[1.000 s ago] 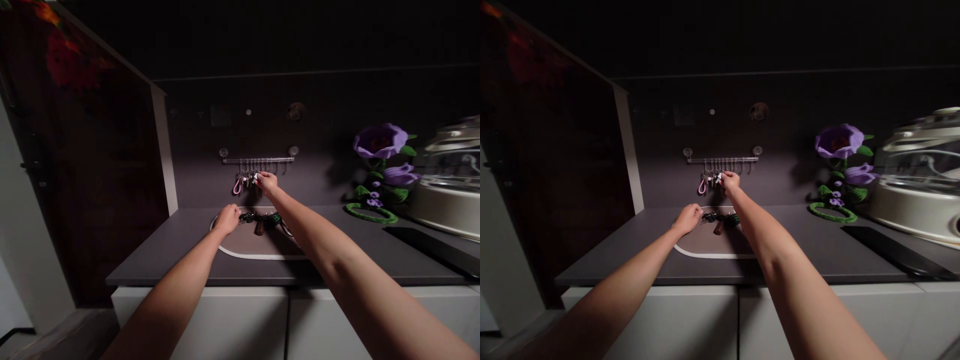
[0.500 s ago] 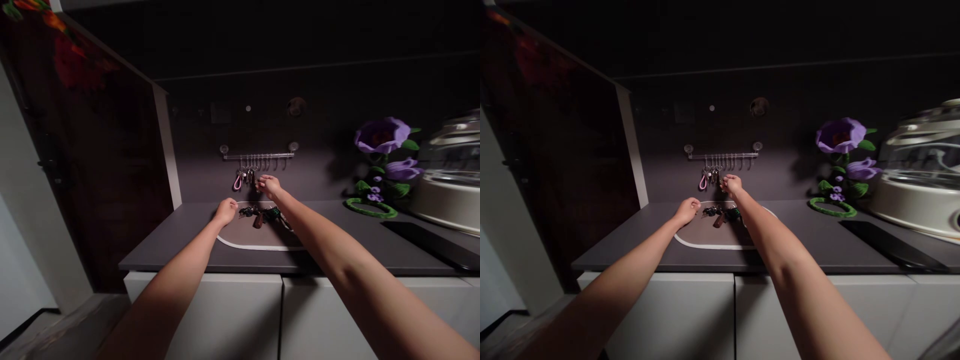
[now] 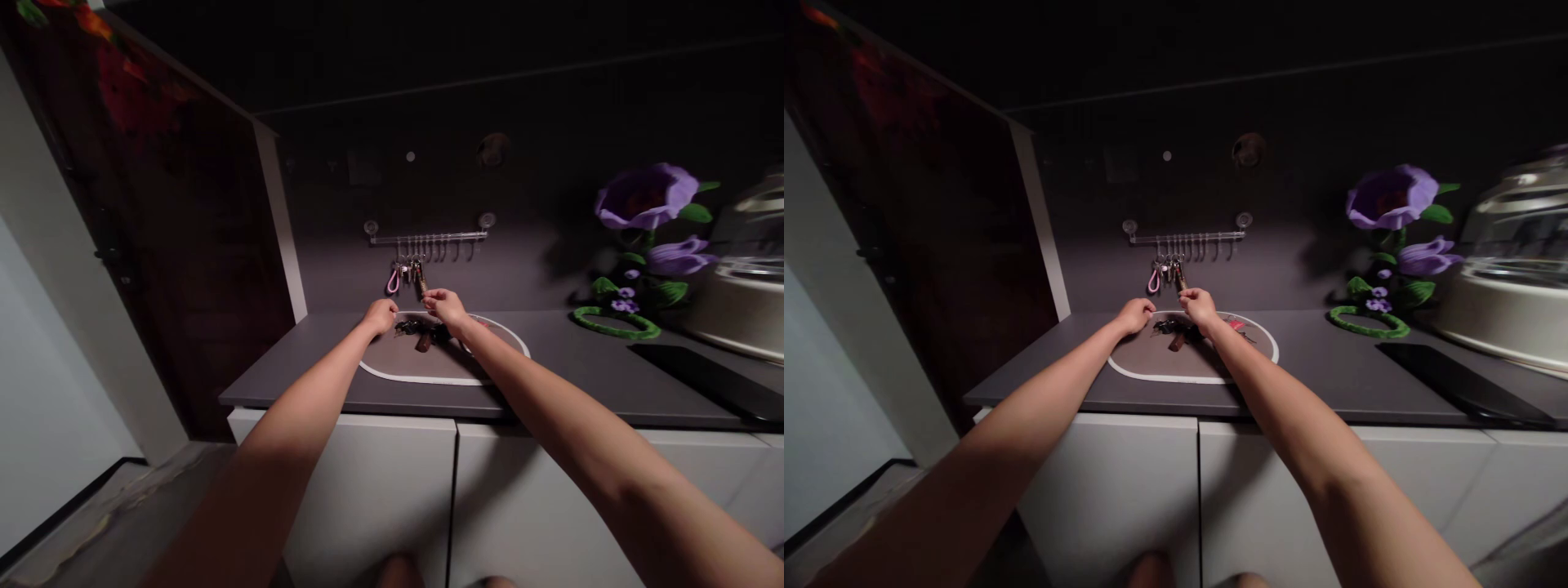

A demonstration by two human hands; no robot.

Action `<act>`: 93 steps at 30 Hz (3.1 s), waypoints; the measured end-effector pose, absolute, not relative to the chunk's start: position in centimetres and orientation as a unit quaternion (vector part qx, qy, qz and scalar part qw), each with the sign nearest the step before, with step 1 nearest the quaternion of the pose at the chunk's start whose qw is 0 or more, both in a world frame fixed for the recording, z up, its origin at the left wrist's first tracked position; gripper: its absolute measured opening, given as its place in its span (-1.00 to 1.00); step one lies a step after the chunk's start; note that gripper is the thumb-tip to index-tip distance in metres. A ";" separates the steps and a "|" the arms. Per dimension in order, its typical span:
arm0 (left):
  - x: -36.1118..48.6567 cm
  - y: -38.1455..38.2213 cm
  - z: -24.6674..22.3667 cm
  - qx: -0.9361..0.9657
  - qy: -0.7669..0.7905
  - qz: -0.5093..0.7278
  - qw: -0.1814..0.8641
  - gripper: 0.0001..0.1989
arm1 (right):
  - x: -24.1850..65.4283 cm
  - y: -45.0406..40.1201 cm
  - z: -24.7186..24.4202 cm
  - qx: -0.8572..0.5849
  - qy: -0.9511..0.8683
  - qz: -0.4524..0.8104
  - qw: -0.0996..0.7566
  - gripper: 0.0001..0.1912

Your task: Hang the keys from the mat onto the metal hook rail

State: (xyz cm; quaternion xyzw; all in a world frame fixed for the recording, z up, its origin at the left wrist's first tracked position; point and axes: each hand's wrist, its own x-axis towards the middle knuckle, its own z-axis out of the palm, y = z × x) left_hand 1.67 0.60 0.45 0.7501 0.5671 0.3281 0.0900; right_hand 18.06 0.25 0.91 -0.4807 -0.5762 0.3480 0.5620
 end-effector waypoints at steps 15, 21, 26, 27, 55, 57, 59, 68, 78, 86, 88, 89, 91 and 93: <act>1.6 3.6 -2.8 0.771 0.547 0.310 0.098 -0.80 | 18.7 0.4 -0.2 -0.503 -0.808 -0.038 0.305 -0.74; 1.4 3.8 -3.1 0.746 0.558 0.346 0.114 -0.88 | 18.5 0.4 -0.3 -0.510 -0.807 -0.021 0.298 -0.75; 1.2 3.5 -2.6 0.733 0.552 0.379 0.124 -0.91 | 18.3 0.5 -0.4 -0.511 -0.805 -0.015 0.303 -0.77; 1.2 3.3 -2.4 0.728 0.551 0.386 0.130 -0.92 | 18.3 0.5 -0.4 -0.509 -0.805 -0.014 0.304 -0.78; 2.8 0.8 -0.1 0.579 0.360 0.540 0.494 -0.89 | 17.7 -0.7 0.2 -0.434 -0.776 0.080 0.451 -0.80; 2.9 0.8 -0.2 0.583 0.355 0.538 0.495 -0.87 | 17.8 -0.5 0.0 -0.432 -0.772 0.089 0.458 -0.79; 2.9 0.9 -0.2 0.586 0.347 0.536 0.499 -0.86 | 17.9 -0.2 -0.2 -0.429 -0.766 0.104 0.467 -0.78; 3.2 0.8 -0.2 0.574 0.328 0.550 0.511 -0.85 | 18.2 0.6 -0.6 -0.398 -0.746 0.150 0.513 -0.82; 3.8 1.1 -0.7 0.635 0.416 0.534 0.371 -0.86 | 18.6 1.7 -0.3 -0.368 -0.659 0.260 0.603 -0.79; 3.8 1.5 -1.8 0.796 0.428 0.421 0.077 -0.85 | 18.3 2.7 3.7 -0.373 -0.560 0.303 0.674 -0.83; 3.8 1.5 -1.8 0.807 0.429 0.403 0.049 -0.84 | 18.3 3.2 4.7 -0.387 -0.540 0.298 0.686 -0.85; 3.8 1.5 -1.8 0.810 0.430 0.396 0.040 -0.83 | 18.2 3.6 5.2 -0.392 -0.533 0.294 0.690 -0.85; 3.8 1.4 -1.8 0.817 0.430 0.384 0.032 -0.82 | 18.2 4.4 5.9 -0.402 -0.523 0.287 0.694 -0.87; 3.8 1.3 -1.7 0.821 0.429 0.376 0.028 -0.82 | 18.3 5.5 6.3 -0.417 -0.518 0.268 0.697 -0.87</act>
